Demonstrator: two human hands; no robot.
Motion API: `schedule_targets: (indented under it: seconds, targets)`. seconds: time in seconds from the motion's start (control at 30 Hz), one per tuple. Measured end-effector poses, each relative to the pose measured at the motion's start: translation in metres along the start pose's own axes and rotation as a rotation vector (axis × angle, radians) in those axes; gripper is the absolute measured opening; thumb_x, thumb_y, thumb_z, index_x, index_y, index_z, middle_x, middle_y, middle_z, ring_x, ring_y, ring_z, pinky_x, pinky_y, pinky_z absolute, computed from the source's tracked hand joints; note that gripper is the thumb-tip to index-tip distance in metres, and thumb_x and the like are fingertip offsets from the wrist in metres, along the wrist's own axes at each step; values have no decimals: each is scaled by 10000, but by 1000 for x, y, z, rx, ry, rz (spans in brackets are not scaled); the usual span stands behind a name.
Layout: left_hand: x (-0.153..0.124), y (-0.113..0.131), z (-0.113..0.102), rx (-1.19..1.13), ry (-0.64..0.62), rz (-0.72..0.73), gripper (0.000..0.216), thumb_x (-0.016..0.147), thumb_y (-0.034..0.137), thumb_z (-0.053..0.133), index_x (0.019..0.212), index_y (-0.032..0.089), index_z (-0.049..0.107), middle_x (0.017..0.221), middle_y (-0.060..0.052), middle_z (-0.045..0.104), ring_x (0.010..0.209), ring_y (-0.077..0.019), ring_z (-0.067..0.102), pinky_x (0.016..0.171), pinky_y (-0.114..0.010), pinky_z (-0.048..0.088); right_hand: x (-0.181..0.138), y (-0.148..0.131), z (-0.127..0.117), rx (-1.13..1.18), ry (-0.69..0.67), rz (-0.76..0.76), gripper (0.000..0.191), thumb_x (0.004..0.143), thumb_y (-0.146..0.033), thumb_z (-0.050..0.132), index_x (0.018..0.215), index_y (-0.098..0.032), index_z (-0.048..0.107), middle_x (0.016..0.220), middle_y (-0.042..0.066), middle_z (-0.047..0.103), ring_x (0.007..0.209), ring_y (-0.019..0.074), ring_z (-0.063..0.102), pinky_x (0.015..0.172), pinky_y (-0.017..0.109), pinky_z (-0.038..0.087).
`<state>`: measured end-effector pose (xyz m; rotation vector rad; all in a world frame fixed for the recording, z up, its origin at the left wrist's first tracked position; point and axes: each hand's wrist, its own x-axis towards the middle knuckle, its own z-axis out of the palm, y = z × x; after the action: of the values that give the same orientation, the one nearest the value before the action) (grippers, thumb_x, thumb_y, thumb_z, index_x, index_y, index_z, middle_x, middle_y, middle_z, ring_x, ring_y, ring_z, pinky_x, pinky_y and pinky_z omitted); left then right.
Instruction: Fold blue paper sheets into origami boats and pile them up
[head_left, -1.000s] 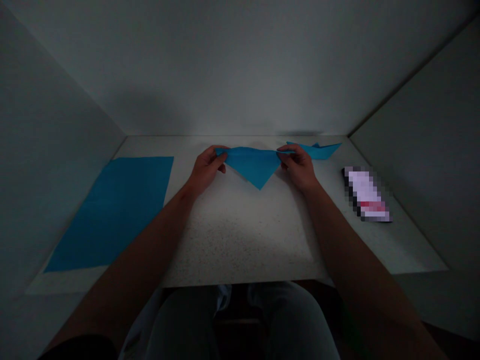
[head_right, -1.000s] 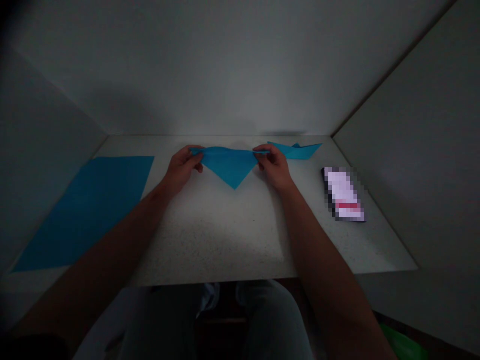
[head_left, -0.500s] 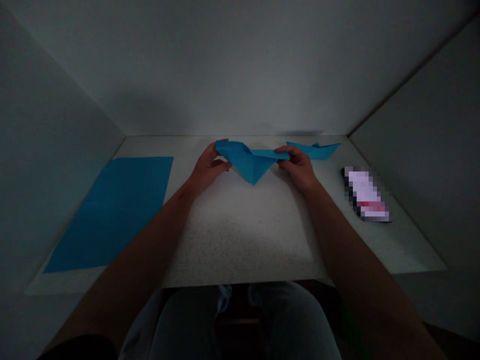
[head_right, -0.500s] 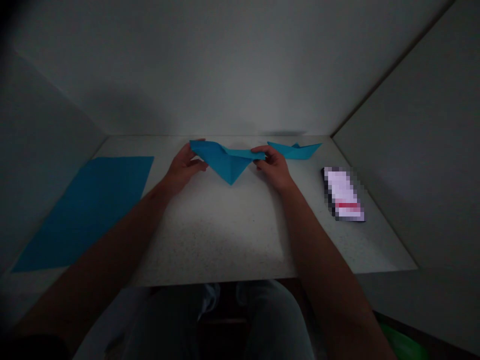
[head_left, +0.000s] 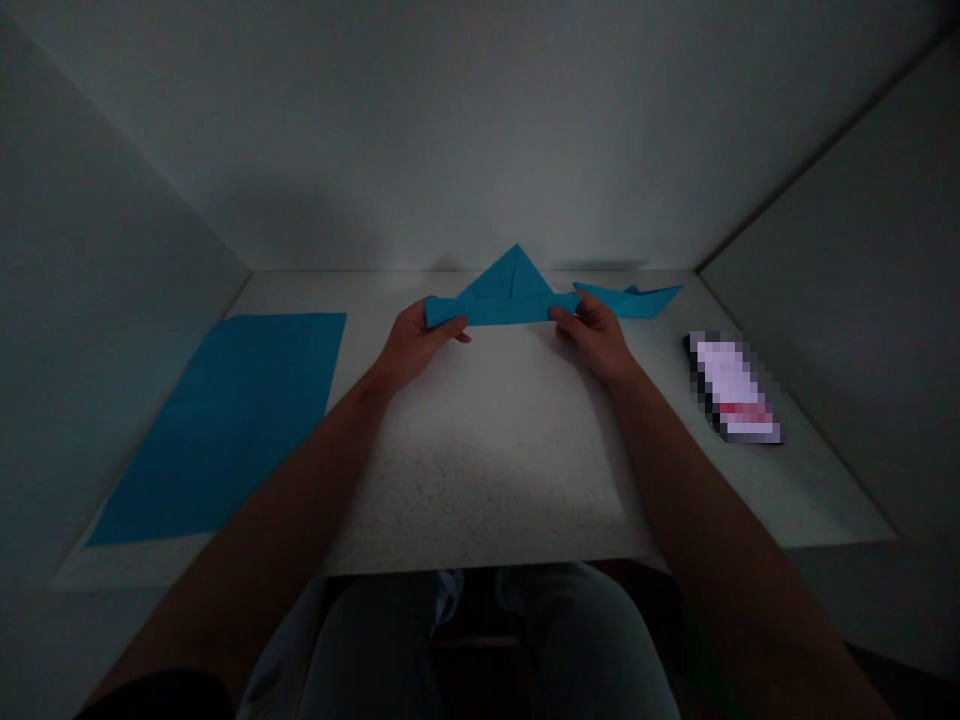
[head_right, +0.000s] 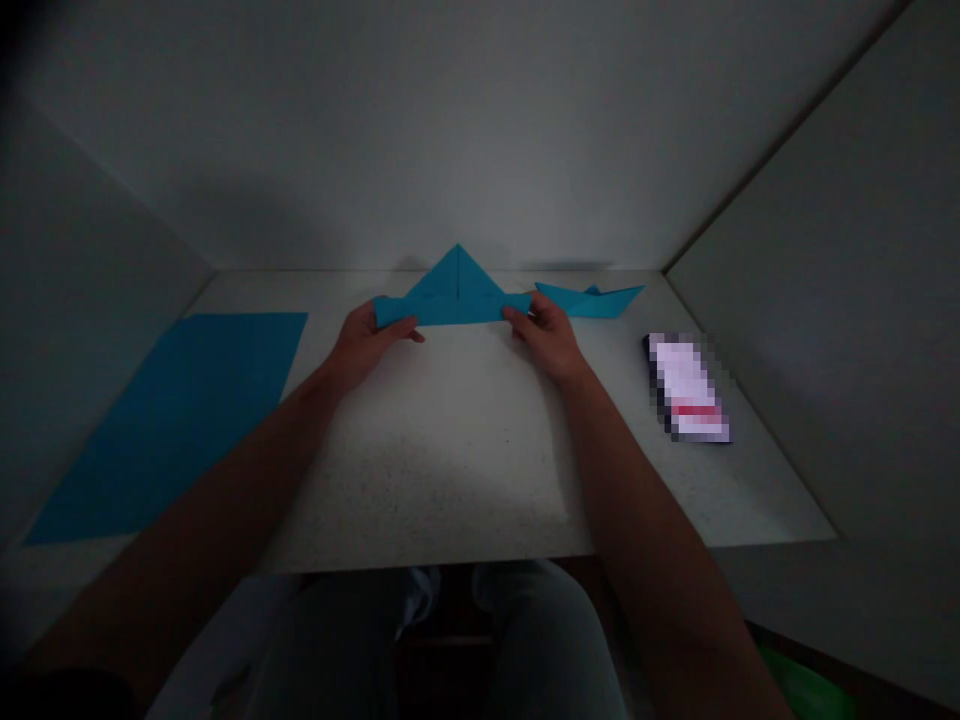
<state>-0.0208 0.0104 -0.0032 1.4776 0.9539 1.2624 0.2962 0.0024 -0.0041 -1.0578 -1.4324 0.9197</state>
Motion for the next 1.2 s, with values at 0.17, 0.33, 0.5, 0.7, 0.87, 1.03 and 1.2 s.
schedule_targets:
  seconds: [0.17, 0.33, 0.5, 0.7, 0.87, 1.03, 1.2]
  targets:
    - [3, -3, -2, -15, 28, 2, 501, 794, 506, 984, 979, 239, 603, 839, 9, 763, 726, -182, 791, 740, -344, 704, 1, 0, 3, 59, -48, 22, 599, 791, -776, 955, 961, -297, 636, 762, -41, 744, 529, 112, 539, 520, 285, 513]
    - [3, -3, -1, 13, 57, 21, 473, 866, 420, 922, 1086, 276, 529, 783, 62, 719, 649, -147, 749, 668, -287, 654, 0, 2, 2, 69, -24, 28, 621, 814, -707, 964, 1093, -336, 551, 790, -62, 741, 534, 124, 568, 491, 274, 498]
    - [3, -4, 0, 7, 61, 40, 360, 918, 417, 842, 1091, 284, 556, 835, 45, 750, 600, -114, 683, 609, -250, 585, 0, 3, 1, 56, -8, 30, 514, 873, -664, 921, 1075, -342, 574, 791, -60, 731, 494, 123, 536, 464, 283, 458]
    - [5, -6, 1, 31, 108, 41, 303, 844, 409, 884, 1005, 233, 697, 1008, -20, 796, 641, -97, 677, 642, -259, 593, 3, 7, 0, 42, 24, 24, 395, 855, -562, 940, 1034, -305, 698, 991, -13, 767, 542, 107, 594, 520, 298, 551]
    - [2, -6, 0, 45, 107, 34, 486, 704, 413, 1002, 1091, 208, 792, 972, -34, 808, 696, -119, 690, 652, -261, 595, 1, 8, -1, 39, 54, 16, 483, 762, -504, 1023, 1105, -307, 746, 1241, 6, 770, 618, 93, 639, 620, 306, 652]
    - [3, -9, -2, 105, 158, 6, 433, 746, 431, 1002, 1070, 215, 812, 798, -16, 777, 665, -148, 701, 595, -257, 558, 1, 11, 0, 21, 43, -4, 453, 793, -529, 1001, 1090, -298, 748, 1185, 7, 768, 597, 85, 606, 563, 284, 614]
    - [4, -9, -3, 109, 138, 17, 412, 766, 437, 977, 1068, 221, 797, 797, -14, 769, 685, -158, 728, 605, -264, 576, 2, 13, 0, 35, 56, -12, 485, 759, -523, 1021, 1087, -297, 745, 1201, 5, 772, 617, 88, 602, 559, 281, 601]
